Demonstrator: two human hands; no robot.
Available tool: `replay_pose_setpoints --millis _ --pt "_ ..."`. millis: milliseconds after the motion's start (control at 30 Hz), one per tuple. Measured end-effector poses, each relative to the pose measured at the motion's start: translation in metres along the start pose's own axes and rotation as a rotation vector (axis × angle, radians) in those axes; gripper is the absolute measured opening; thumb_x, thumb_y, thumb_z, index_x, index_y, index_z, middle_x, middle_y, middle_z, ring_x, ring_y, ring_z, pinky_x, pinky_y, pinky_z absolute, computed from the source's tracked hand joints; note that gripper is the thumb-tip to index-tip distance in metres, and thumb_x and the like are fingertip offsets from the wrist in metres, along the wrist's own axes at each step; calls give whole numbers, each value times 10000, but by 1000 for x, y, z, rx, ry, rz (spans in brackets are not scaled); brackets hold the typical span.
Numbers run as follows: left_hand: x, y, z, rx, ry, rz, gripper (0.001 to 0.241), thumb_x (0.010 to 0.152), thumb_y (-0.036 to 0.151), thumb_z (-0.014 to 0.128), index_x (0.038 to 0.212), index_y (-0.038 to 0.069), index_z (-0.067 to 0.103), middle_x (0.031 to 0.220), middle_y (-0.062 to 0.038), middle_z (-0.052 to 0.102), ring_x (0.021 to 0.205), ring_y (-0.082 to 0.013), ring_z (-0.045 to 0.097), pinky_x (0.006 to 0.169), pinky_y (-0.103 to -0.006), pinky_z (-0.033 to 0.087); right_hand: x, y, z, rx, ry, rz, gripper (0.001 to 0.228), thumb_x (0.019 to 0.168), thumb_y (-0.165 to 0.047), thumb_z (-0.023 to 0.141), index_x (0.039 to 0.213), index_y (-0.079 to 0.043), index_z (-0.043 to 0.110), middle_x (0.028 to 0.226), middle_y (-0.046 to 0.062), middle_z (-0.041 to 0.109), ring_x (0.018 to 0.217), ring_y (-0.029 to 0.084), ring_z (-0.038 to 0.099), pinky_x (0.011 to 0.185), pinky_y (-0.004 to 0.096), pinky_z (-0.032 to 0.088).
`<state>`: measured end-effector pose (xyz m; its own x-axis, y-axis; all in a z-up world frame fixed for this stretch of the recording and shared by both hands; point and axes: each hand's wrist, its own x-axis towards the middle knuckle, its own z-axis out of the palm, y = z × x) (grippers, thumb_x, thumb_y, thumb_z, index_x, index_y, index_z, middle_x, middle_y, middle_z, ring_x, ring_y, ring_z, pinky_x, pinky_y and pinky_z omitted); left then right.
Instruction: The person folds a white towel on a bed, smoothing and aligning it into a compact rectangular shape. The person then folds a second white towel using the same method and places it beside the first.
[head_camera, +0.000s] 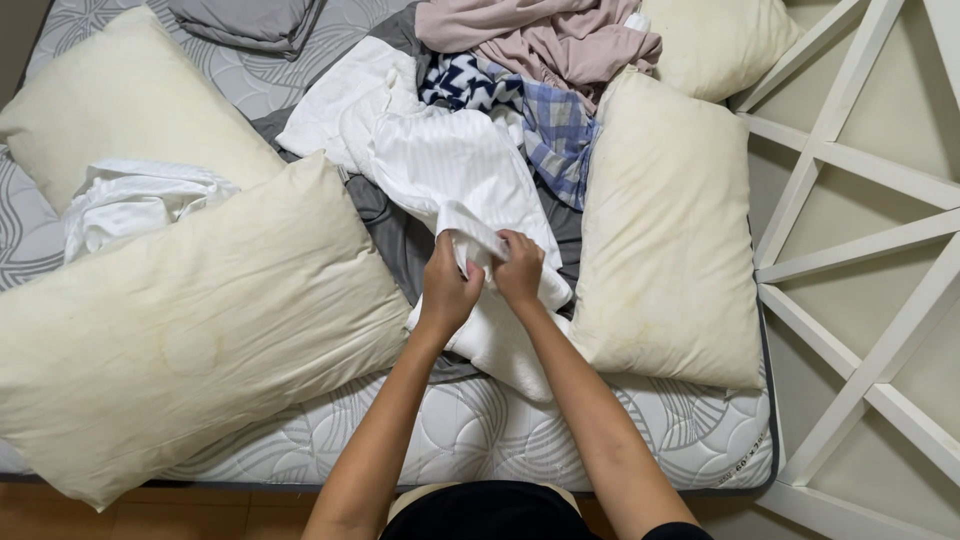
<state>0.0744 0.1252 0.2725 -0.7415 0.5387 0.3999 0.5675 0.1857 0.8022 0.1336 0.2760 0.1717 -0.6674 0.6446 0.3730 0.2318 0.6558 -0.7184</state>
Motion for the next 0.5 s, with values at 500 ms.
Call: replay_pose_setpoints --millis 500 --pt "54 -111 -141 390 168 -183 520 871 -2 665 1331 -78 435 1184 -283 561 1076 -465 593 921 -515 493 57 120 -190 -235 -217 304 251 734 -7 737 965 -106 747 941 131 754 839 296 743 745 391 600"
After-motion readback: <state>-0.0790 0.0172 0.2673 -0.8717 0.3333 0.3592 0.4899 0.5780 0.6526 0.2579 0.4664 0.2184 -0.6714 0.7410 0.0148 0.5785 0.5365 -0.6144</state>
